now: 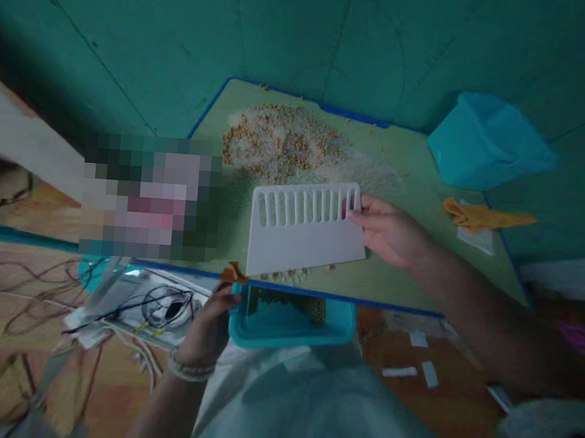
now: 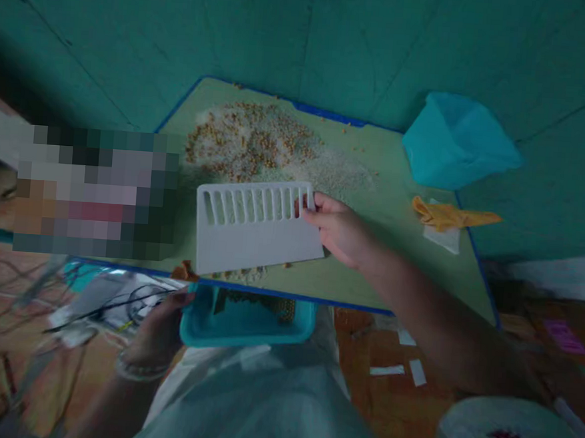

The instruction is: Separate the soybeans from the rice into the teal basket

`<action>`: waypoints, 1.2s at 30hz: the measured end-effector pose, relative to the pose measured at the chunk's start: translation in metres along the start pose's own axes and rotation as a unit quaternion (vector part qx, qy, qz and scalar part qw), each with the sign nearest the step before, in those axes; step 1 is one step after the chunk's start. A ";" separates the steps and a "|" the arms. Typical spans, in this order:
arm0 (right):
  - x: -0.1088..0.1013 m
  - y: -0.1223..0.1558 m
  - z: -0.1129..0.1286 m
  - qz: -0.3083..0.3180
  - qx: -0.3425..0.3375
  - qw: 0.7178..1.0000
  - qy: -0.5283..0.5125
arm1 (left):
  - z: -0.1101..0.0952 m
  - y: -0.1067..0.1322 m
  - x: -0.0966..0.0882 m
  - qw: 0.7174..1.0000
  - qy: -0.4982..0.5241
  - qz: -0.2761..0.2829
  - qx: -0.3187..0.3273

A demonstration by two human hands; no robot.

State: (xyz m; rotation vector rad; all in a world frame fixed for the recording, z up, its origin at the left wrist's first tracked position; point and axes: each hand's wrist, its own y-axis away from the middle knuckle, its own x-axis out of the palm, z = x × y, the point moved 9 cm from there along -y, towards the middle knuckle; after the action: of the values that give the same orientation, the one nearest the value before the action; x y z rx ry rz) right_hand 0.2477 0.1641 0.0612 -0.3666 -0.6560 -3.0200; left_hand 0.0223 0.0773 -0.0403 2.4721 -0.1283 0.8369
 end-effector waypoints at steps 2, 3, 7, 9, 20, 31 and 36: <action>-0.001 0.002 -0.001 -0.003 0.003 1.000 0.002 | 0.001 0.000 -0.001 1.000 -0.007 0.005 -0.003; -0.001 0.003 -0.001 -0.005 0.004 1.000 0.003 | 0.001 -0.001 -0.001 1.000 -0.011 0.006 -0.004; -0.001 0.006 -0.002 -0.005 0.005 1.000 0.007 | -0.001 0.000 0.000 1.000 -0.023 0.003 -0.003; -0.001 0.007 -0.002 -0.005 0.003 1.000 0.013 | -0.002 0.000 0.001 1.000 -0.025 0.001 -0.006; -0.003 0.008 -0.001 0.015 -0.017 0.999 0.029 | 0.000 -0.002 0.000 1.000 -0.020 0.001 -0.020; -0.015 0.013 -0.002 -0.005 -0.011 0.999 0.037 | 0.001 -0.002 0.001 1.000 -0.023 0.002 -0.012; -0.023 0.015 -0.001 -0.007 -0.023 0.999 0.043 | 0.004 -0.002 -0.002 1.000 -0.020 0.001 -0.022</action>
State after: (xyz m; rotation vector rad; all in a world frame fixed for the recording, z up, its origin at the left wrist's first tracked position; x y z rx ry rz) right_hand 0.2709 0.1499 0.0610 -0.2322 -0.5851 -3.0478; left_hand 0.0238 0.0770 -0.0454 2.4487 -0.1629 0.7772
